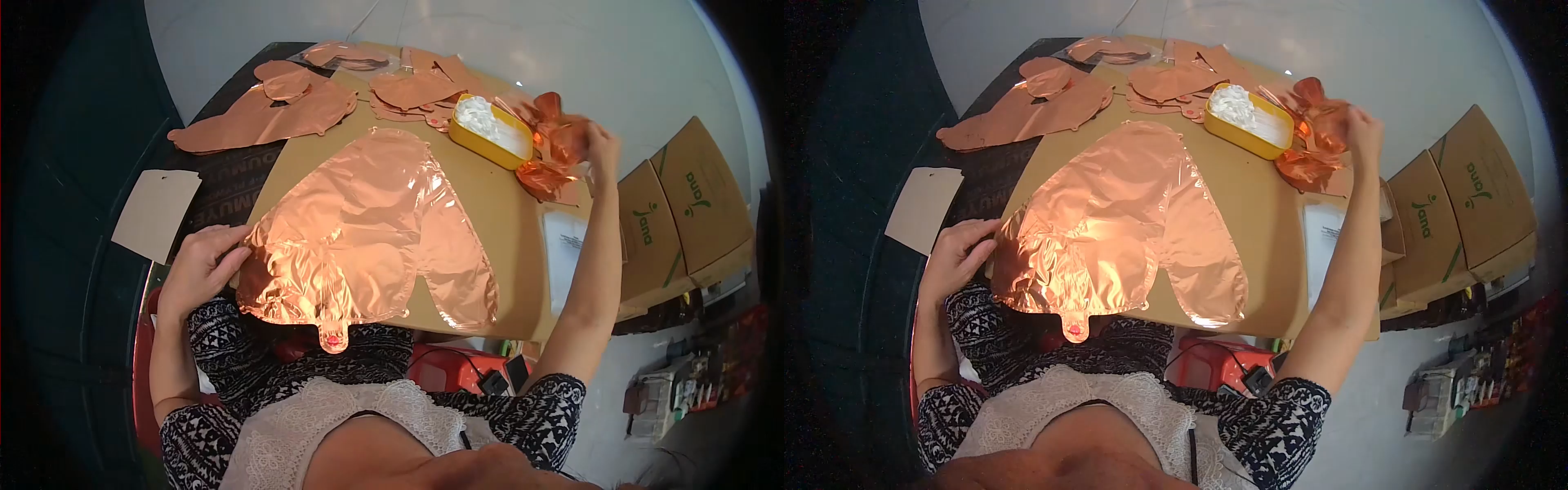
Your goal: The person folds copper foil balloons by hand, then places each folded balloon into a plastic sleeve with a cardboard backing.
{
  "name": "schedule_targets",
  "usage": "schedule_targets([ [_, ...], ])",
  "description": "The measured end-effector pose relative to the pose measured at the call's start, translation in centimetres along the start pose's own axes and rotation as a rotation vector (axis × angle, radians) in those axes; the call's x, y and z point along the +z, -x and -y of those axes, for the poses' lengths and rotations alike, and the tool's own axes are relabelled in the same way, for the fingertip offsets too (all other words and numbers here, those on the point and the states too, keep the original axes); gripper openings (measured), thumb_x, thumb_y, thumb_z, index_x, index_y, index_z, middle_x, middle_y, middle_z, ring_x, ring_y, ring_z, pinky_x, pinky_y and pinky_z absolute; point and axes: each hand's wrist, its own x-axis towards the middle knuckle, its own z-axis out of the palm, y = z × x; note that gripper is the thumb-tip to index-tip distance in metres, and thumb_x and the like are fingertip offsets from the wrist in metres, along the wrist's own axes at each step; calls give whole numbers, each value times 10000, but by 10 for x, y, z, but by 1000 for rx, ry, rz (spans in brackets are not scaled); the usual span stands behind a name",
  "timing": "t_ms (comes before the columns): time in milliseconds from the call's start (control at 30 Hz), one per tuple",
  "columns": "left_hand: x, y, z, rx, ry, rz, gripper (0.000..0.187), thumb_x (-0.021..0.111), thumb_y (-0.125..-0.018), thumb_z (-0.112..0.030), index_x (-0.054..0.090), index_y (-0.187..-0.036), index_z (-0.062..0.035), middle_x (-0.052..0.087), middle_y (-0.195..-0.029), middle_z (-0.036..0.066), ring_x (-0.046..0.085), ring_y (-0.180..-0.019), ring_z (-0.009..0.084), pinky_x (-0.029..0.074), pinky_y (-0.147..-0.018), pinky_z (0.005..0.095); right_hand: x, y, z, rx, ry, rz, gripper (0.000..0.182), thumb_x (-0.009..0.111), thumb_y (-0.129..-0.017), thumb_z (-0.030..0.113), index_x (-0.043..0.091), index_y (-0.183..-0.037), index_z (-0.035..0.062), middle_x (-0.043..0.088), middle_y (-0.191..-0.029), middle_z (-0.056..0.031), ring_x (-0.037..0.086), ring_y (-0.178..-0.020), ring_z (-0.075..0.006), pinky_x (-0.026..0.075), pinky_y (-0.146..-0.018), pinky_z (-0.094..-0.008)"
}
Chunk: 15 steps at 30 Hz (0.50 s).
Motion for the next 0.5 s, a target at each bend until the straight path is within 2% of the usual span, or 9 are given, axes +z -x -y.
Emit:
schedule_targets([
  [33,1,-3,-3,11,7,3,292,638,-840,-99,660,-1103,28,669,-882,216,655,-799,320,502,-721,361,6,7,9,44,84,34,256,617,-897,170,710,-1029,-29,696,-799,-76,633,-753,-116,490,-672,-253],
  [100,8,-9,-5,48,29,17,289,639,-843,-109,663,-1097,27,670,-872,216,656,-773,318,502,-704,361,13,12,15,5,228,50,260,615,-895,175,706,-1032,-26,715,-819,-87,648,-764,-130,499,-687,-265],
  [167,9,-16,-10,57,62,54,290,641,-846,-125,664,-1092,28,672,-867,217,659,-758,315,505,-694,359,25,13,14,-155,335,16,257,613,-893,187,705,-1022,-16,729,-829,-96,657,-751,-142,507,-687,-279],
  [233,11,-26,-25,45,118,117,297,644,-850,-145,664,-1088,31,675,-868,217,664,-754,314,508,-691,356,34,27,34,-191,393,62,249,602,-899,197,708,-1016,4,731,-837,-95,662,-743,-143,509,-690,-287],
  [267,10,-34,-34,30,175,180,287,636,-882,-180,669,-1073,31,683,-857,203,687,-811,276,518,-726,343,39,36,46,-210,423,83,245,596,-902,201,709,-1013,14,733,-841,-94,665,-739,-144,510,-691,-291],
  [367,17,-61,-49,56,343,357,307,541,-942,-168,651,-1098,72,700,-997,187,684,-923,239,525,-815,326,54,67,71,-232,388,172,243,581,-911,206,714,-1021,36,726,-846,-120,679,-759,-170,512,-695,-292],
  [400,26,-71,-52,-3,498,391,360,504,-964,-214,626,-1136,79,691,-1026,190,677,-951,251,519,-851,334,57,76,68,-328,450,166,205,590,-898,182,720,-986,49,708,-840,-140,681,-729,-229,513,-676,-310],
  [467,51,-94,-54,-123,808,460,468,430,-1009,-304,576,-1211,92,673,-1085,195,663,-1007,275,507,-922,351,63,117,88,-734,583,186,170,585,-907,95,700,-999,10,647,-674,-115,610,-541,-161,460,-505,-289],
  [500,61,-105,-57,-183,916,518,557,423,-994,-390,538,-1247,93,630,-1154,211,637,-1052,291,494,-935,362,66,136,98,-833,590,184,147,599,-888,70,691,-989,16,653,-718,-128,632,-582,-195,472,-517,-301],
])
